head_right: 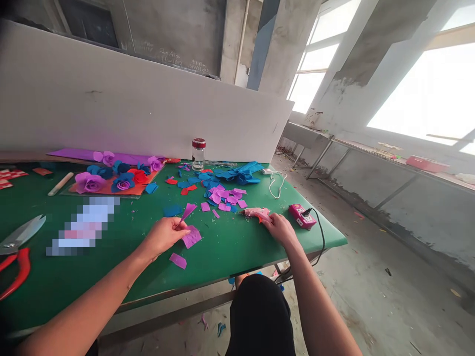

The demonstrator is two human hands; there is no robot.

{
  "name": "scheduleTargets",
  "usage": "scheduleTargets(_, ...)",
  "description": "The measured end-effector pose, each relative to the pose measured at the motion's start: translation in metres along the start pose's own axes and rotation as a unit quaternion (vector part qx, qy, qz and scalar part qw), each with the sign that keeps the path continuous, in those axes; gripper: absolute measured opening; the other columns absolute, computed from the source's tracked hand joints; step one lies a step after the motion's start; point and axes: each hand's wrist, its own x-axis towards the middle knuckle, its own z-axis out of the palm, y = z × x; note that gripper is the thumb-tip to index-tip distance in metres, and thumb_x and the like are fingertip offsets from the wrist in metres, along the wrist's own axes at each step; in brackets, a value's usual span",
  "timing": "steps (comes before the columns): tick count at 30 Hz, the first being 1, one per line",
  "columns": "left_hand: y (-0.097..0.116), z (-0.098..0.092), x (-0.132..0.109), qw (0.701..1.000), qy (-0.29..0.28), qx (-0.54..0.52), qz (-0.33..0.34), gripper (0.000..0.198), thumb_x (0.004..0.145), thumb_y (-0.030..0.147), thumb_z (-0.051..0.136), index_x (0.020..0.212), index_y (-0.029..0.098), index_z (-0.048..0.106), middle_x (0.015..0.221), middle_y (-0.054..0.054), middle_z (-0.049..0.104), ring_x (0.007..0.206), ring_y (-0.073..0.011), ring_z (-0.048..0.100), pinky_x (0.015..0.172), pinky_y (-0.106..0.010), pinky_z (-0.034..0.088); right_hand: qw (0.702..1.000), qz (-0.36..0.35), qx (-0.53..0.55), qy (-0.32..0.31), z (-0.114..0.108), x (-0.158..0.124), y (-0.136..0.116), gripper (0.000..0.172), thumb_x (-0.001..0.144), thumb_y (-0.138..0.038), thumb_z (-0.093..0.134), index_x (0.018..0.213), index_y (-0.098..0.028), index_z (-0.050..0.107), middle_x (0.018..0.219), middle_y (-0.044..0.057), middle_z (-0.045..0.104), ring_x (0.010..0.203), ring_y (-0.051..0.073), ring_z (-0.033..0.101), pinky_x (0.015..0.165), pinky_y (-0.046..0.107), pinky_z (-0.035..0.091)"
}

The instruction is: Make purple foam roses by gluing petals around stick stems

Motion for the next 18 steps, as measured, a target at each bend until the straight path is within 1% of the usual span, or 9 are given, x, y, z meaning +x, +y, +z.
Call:
scheduleTargets(2, 0.003, 0.0, -0.002, 1.0, 0.002, -0.001, -0.006, 0.015, 0.067, 0.032, 0.06, 0.061, 0.018, 0.061, 0.056, 0.001, 0.061, 0.057, -0.0158, 0.054, 0.053, -0.025, 0.034, 1.0, -0.003, -0.006, -0.003, -0.001, 0.001, 0.001, 0.031, 0.083, -0.048, 0.047, 0.07, -0.021, 0.054, 0.068, 0.005, 0.06, 0.066, 0.021, 0.056, 0.057, 0.029, 0.037)
scheduleTargets(4, 0.004, 0.001, -0.003, 1.0, 0.002, -0.005, -0.01, 0.014, 0.067, 0.03, 0.061, 0.06, 0.018, 0.06, 0.056, 0.001, 0.061, 0.057, -0.0157, 0.055, 0.054, -0.025, 0.034, 0.999, 0.009, 0.025, -0.018, -0.004, -0.003, -0.001, 0.032, 0.083, -0.049, 0.046, 0.069, -0.021, 0.052, 0.065, 0.003, 0.057, 0.063, 0.021, 0.054, 0.056, 0.03, 0.037)
scheduleTargets(6, 0.004, 0.001, -0.003, 1.0, -0.002, -0.01, -0.011, 0.013, 0.067, 0.028, 0.061, 0.06, 0.018, 0.06, 0.057, 0.0, 0.062, 0.058, -0.0156, 0.055, 0.054, -0.025, 0.035, 0.994, 0.026, 0.1, -0.032, -0.011, -0.012, -0.008, 0.035, 0.083, -0.054, 0.047, 0.074, -0.021, 0.053, 0.066, 0.003, 0.057, 0.064, 0.021, 0.056, 0.056, 0.029, 0.039)
scheduleTargets(7, 0.004, 0.002, -0.003, 1.0, -0.006, -0.01, -0.012, 0.012, 0.067, 0.027, 0.061, 0.06, 0.018, 0.06, 0.057, 0.0, 0.062, 0.058, -0.0155, 0.055, 0.053, -0.025, 0.034, 0.986, 0.039, 0.156, -0.041, -0.016, -0.018, -0.015, 0.038, 0.083, -0.057, 0.047, 0.08, -0.02, 0.055, 0.07, 0.003, 0.058, 0.065, 0.02, 0.058, 0.058, 0.029, 0.041)
scheduleTargets(9, 0.003, 0.002, -0.003, 1.0, -0.012, -0.012, -0.013, 0.011, 0.067, 0.026, 0.061, 0.06, 0.018, 0.06, 0.057, 0.0, 0.063, 0.058, -0.0154, 0.055, 0.053, -0.024, 0.034, 0.957, 0.045, 0.275, -0.078, -0.024, -0.029, -0.032, 0.041, 0.083, -0.06, 0.05, 0.093, -0.02, 0.055, 0.082, 0.005, 0.063, 0.07, 0.02, 0.062, 0.063, 0.03, 0.046)
scheduleTargets(11, 0.002, 0.003, -0.003, 1.0, -0.013, -0.013, -0.015, 0.011, 0.067, 0.025, 0.062, 0.06, 0.018, 0.061, 0.058, -0.001, 0.063, 0.059, -0.0155, 0.056, 0.052, -0.024, 0.034, 0.942, 0.003, 0.32, -0.104, -0.031, -0.04, -0.052, 0.043, 0.082, -0.059, 0.052, 0.099, -0.02, 0.055, 0.085, 0.005, 0.064, 0.074, 0.019, 0.062, 0.067, 0.03, 0.047)
scheduleTargets(14, 0.003, 0.002, -0.003, 1.0, -0.009, -0.01, -0.019, 0.01, 0.067, 0.023, 0.062, 0.059, 0.017, 0.061, 0.058, -0.001, 0.063, 0.057, -0.015, 0.055, 0.052, -0.025, 0.034, 0.942, -0.073, 0.306, -0.118, -0.035, -0.052, -0.08, 0.042, 0.082, -0.057, 0.056, 0.101, -0.02, 0.057, 0.085, 0.003, 0.063, 0.074, 0.017, 0.058, 0.065, 0.028, 0.047)
scheduleTargets(16, 0.004, 0.001, -0.004, 1.0, -0.01, -0.007, -0.019, 0.01, 0.067, 0.023, 0.061, 0.059, 0.017, 0.061, 0.058, 0.0, 0.062, 0.057, -0.0148, 0.054, 0.052, -0.024, 0.033, 0.939, -0.094, 0.294, -0.151, -0.036, -0.057, -0.093, 0.042, 0.084, -0.058, 0.052, 0.099, -0.02, 0.06, 0.083, 0.003, 0.06, 0.072, 0.016, 0.055, 0.064, 0.027, 0.047)
scheduleTargets(18, 0.006, 0.0, -0.004, 1.0, -0.012, -0.003, -0.018, 0.012, 0.067, 0.024, 0.061, 0.057, 0.017, 0.061, 0.056, 0.0, 0.061, 0.057, -0.0147, 0.054, 0.051, -0.024, 0.033, 0.93, -0.103, 0.294, -0.194, -0.035, -0.062, -0.101, 0.044, 0.089, -0.058, 0.044, 0.099, -0.019, 0.061, 0.08, 0.003, 0.058, 0.068, 0.015, 0.052, 0.061, 0.025, 0.047)
